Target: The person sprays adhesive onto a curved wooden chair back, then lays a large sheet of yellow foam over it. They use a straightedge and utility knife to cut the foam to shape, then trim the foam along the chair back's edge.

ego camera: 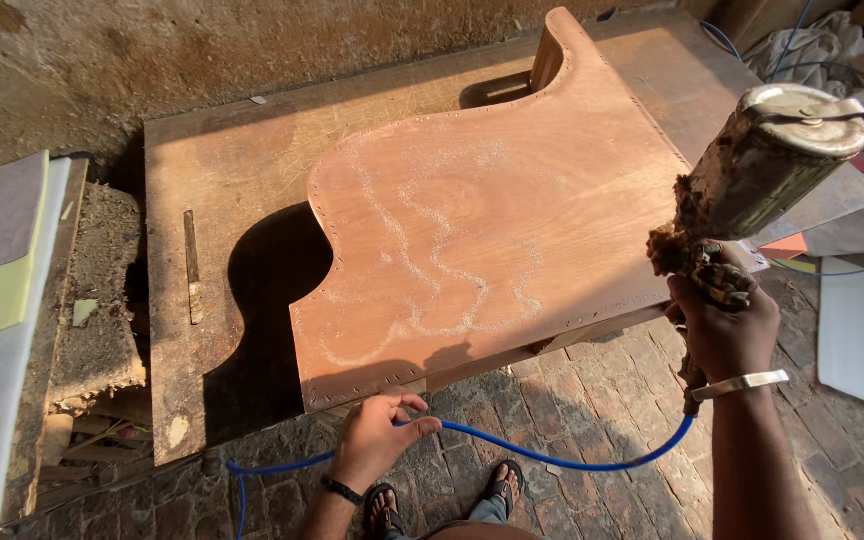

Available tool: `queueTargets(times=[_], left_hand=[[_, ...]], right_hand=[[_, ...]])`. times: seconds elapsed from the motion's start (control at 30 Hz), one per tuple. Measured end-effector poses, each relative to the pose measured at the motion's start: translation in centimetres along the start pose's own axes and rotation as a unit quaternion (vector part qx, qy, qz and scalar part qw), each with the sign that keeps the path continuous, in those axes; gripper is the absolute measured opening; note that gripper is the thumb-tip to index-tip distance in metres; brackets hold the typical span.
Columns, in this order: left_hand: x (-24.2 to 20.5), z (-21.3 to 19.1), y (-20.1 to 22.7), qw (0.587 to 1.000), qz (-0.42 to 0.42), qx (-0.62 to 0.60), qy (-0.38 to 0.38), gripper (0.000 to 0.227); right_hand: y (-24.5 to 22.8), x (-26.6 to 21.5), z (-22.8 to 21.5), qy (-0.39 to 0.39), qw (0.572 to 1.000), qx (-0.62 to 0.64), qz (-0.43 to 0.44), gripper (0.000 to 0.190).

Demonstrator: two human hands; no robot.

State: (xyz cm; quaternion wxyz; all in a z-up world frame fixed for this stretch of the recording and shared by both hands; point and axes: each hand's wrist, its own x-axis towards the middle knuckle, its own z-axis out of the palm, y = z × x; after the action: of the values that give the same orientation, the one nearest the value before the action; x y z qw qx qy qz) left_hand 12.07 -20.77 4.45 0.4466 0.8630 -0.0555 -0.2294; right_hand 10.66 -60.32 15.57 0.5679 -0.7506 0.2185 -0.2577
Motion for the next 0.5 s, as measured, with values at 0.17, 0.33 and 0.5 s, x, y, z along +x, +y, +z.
queueTargets(times=[0.17,0.33,0.5], left_hand=[[0.0,1.7,2.0,0.994,-0.013,0.086,-0.064,0.049],[0.9,2.3,2.6,0.994,0.014,0.07,-0.077,0.052],[1.8,2.4,2.4,0.997,-0.038,0.034,-0.06,0.047]], right_hand=[[2.8,-2.7,-4.0,0.026,0.988,-0.099,0.114,0.038],[3.4,-2.5,-4.0,-0.048,0.979,0.022,0.195,0.041],[3.0,1.1,-2.7,-0.044,0.995,0.038,0.083,0.044]])
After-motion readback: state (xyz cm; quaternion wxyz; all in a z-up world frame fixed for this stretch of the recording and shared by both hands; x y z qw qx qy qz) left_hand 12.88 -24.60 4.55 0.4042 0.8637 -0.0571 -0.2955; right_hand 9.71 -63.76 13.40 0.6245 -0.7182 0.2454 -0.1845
